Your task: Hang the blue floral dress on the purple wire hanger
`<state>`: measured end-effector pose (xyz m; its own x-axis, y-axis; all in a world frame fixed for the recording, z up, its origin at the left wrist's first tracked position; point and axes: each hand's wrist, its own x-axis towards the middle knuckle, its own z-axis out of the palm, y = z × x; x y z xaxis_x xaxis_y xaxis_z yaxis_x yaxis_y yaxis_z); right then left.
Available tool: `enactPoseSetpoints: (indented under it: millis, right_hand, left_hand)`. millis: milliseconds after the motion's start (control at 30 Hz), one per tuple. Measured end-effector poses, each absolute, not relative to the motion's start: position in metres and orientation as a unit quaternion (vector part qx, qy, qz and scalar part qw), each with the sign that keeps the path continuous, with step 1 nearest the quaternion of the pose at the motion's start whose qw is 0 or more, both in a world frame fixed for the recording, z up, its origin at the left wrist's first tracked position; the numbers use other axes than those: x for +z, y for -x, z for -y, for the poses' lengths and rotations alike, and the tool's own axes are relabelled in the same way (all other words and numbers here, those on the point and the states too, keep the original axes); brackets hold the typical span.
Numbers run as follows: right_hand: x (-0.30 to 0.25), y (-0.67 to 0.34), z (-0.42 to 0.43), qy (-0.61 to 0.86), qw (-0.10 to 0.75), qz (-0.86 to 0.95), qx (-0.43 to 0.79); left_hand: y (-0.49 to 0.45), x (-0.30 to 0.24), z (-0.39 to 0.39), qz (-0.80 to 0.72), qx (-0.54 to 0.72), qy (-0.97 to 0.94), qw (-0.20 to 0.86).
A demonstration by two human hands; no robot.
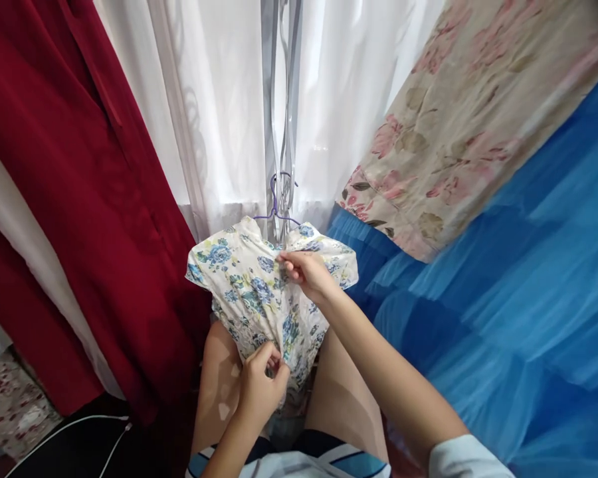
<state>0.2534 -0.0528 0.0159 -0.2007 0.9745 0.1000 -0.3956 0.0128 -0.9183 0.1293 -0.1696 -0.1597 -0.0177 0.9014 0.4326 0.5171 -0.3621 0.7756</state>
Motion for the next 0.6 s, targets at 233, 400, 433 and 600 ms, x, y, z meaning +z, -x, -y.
enactPoseSetpoints:
  millis: [233,400,433,600]
  right_hand:
    - [0.045,-0.236,0.045,0.283,0.634,0.409,0.592]
    - [0.034,-0.241,0.057,0.272,0.665,0.486,0.497]
    - [0.032,-0.243,0.06,0.269,0.669,0.498,0.482]
    - [0.027,-0.249,0.069,0.266,0.648,0.576,0.422]
  left_hand:
    - [-0.139,-0.177,0.168,-0.51,0.438,-0.692,0.264]
    - [-0.127,-0.122,0.152,-0.447,0.535,-0.685,0.21]
    - [-0.123,-0.099,0.144,-0.442,0.563,-0.675,0.178]
    - [-0.108,0.016,0.091,-0.388,0.57,-0.723,0.049]
